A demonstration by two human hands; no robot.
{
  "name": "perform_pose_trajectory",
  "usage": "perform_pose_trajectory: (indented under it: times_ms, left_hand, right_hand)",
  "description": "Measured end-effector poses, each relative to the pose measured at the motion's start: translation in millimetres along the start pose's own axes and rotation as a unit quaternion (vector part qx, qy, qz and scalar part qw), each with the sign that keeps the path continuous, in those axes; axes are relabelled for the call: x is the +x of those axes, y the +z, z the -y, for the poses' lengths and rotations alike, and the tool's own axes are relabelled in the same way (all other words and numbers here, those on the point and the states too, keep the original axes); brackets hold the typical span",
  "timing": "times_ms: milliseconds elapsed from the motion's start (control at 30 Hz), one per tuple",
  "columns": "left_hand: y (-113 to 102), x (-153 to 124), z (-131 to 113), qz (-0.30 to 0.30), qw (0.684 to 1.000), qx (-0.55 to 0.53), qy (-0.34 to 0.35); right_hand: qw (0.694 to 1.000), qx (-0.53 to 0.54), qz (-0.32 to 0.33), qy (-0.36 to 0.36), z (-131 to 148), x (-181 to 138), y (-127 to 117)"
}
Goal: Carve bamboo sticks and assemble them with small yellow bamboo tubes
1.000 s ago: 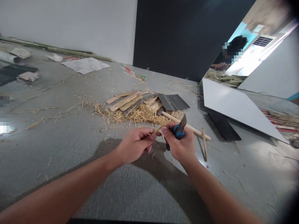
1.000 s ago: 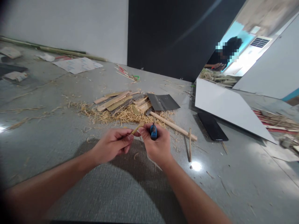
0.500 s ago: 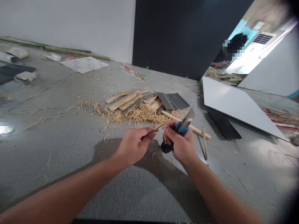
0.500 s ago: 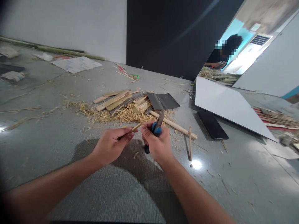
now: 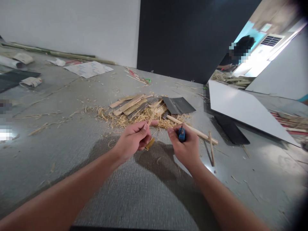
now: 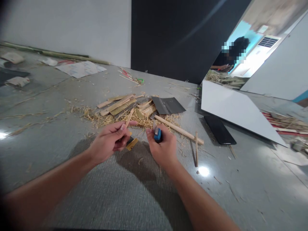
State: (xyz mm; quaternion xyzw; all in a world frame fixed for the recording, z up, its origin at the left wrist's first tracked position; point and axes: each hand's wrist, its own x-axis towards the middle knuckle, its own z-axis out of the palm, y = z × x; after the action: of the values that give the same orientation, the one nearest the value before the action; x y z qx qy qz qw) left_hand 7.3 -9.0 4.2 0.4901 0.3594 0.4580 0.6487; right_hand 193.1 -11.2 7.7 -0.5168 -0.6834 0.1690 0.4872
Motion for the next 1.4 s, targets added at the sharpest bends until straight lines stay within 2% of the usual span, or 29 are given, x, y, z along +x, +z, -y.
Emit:
perform_pose_trajectory:
  times_ms: [100,333,533,733,900,967,1100,1233,1400]
  left_hand:
    - [-1,-2,0,0.024,0.999,-0.019,-0.016]
    - [5,-6,-1,0.085,0.995,-0.007,-0.044]
    - [13,-7,2,0.113,0.991,0.056,-0.048]
    - [11,-6,7,0.13,0.981,0.143,-0.018]
    - [11,-7,6,0.134,0.983,0.1,-0.07]
    - [11,-8,6,0.141,0.984,0.064,-0.09]
    - [9,-9,7,0.16,0.982,0.018,-0.101]
    - [8,-9,7,0.172,0.982,0.033,-0.076]
    - [8,-7,12,0.174,0.98,-0.009,-0.092]
  right_hand:
    - [1.0,0.011,0.009,-0.006,-1,-1,1]
    - [0.999,0.03,-0.019,-0.002,2,-4,1]
    - [0.999,0.043,-0.031,-0.008,6,-6,0]
    - [0.996,0.089,0.015,0.005,8,-6,0]
    - [0.99,0.133,0.034,0.022,0,-4,-2]
    - [0.993,0.113,0.028,-0.015,-3,-3,-3]
    - [0.989,0.027,0.027,-0.142,-6,-2,-7]
    - [0.985,-0.016,0.03,-0.168,-4,-4,-10]
    - [0.971,-0.068,0.015,-0.227,-7,-4,-8]
